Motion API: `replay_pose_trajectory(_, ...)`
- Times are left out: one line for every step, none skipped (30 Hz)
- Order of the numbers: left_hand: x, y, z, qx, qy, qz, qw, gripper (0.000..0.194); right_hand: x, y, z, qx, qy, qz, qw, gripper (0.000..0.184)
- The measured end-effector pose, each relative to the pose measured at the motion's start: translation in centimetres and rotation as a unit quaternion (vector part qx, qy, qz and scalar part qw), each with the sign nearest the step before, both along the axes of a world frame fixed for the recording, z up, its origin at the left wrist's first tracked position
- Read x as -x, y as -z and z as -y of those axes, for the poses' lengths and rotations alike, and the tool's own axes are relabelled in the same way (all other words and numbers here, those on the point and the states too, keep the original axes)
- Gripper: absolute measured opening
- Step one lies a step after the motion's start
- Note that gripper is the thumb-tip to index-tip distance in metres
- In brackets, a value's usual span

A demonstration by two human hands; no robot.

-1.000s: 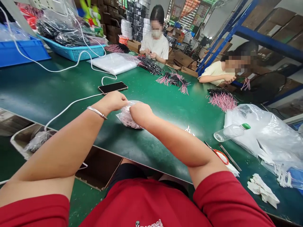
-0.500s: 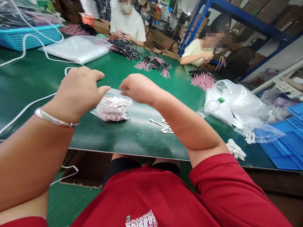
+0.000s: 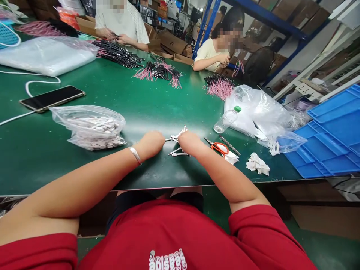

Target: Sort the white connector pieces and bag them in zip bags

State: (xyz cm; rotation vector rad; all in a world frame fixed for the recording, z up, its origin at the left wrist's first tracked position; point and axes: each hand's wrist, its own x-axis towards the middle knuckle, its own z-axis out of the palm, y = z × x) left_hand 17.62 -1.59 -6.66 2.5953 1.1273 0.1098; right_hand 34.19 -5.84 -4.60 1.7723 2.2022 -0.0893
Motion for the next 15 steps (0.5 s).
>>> replay_pose_trajectory(-0.1, -0.1, -0.5, 0.019, -0.021, 0.011, 1.000, 0.014, 0.2, 0.2, -0.1, -0.004, -0.003, -0.003, 1.000, 0.031)
replay_pose_trajectory(-0.1, -0.2, -1.0, 0.042, -0.044, 0.026, 0.998, 0.011, 0.3, 0.2, -0.2, -0.006, -0.007, -0.008, 1.000, 0.032)
replay_pose_trajectory(-0.1, -0.3, -1.5, 0.069, -0.067, 0.044, 0.994, 0.008, 0.3, 0.2, -0.5, -0.006, -0.010, -0.014, 1.000, 0.032)
replay_pose_trajectory(-0.1, -0.4, -1.8, 0.101, -0.088, 0.065, 0.989, 0.008, 0.2, 0.2, -0.7, -0.006, -0.011, -0.021, 1.000, 0.031)
replay_pose_trajectory(-0.1, -0.4, -1.9, 0.134, -0.105, 0.088, 0.982, 0.009, -0.1, 0.1, -1.0, -0.006, -0.011, -0.030, 0.999, 0.029)
replay_pose_trajectory(-0.1, -0.3, -1.9, 0.162, -0.115, 0.108, 0.974, 0.010, -0.4, 0.0, -1.3, -0.005, -0.009, -0.040, 0.999, 0.026)
replay_pose_trajectory(-0.1, -0.2, -1.8, 0.199, -0.126, 0.138, 0.962, 0.012, -0.8, 0.0, -1.5, -0.003, -0.010, -0.047, 0.999, 0.023)
replay_pose_trajectory(-0.2, -0.1, -1.5, 0.250, -0.143, 0.181, 0.940, 0.013, -1.2, 0.0, -1.7, -0.004, -0.008, -0.065, 0.998, 0.020)
replay_pose_trajectory(-0.2, 0.1, -1.1, 0.313, -0.168, 0.236, 0.905, 0.012, -1.6, 0.0, -1.8, -0.006, 0.002, -0.103, 0.995, 0.019)
replay_pose_trajectory(-0.3, 0.2, -0.7, 0.382, -0.197, 0.294, 0.853, 0.009, -2.0, 0.1, -1.8, -0.007, 0.021, -0.166, 0.986, 0.017)
replay_pose_trajectory(-0.3, 0.4, -0.3, 0.449, -0.225, 0.349, 0.791, 0.007, -2.3, 0.4, -1.9, -0.004, 0.052, -0.249, 0.967, 0.016)
replay_pose_trajectory(-0.3, 0.5, 0.1, 0.505, -0.246, 0.391, 0.729, 0.006, -2.4, 0.6, -1.8, 0.003, 0.091, -0.346, 0.934, 0.014)
replay_pose_trajectory(-0.3, 0.5, 0.4, 0.546, -0.254, 0.416, 0.682, 0.006, -2.4, 1.0, -1.8, 0.013, 0.132, -0.441, 0.888, 0.012)
replay_pose_trajectory(-0.3, 0.6, 0.7, 0.569, -0.249, 0.424, 0.659, 0.006, -2.3, 1.4, -1.7, 0.023, 0.170, -0.520, 0.837, 0.011)
replay_pose_trajectory(-0.3, 0.6, 0.9, 0.585, -0.238, 0.426, 0.647, 0.007, -2.1, 1.7, -1.6, 0.033, 0.197, -0.577, 0.792, 0.010)
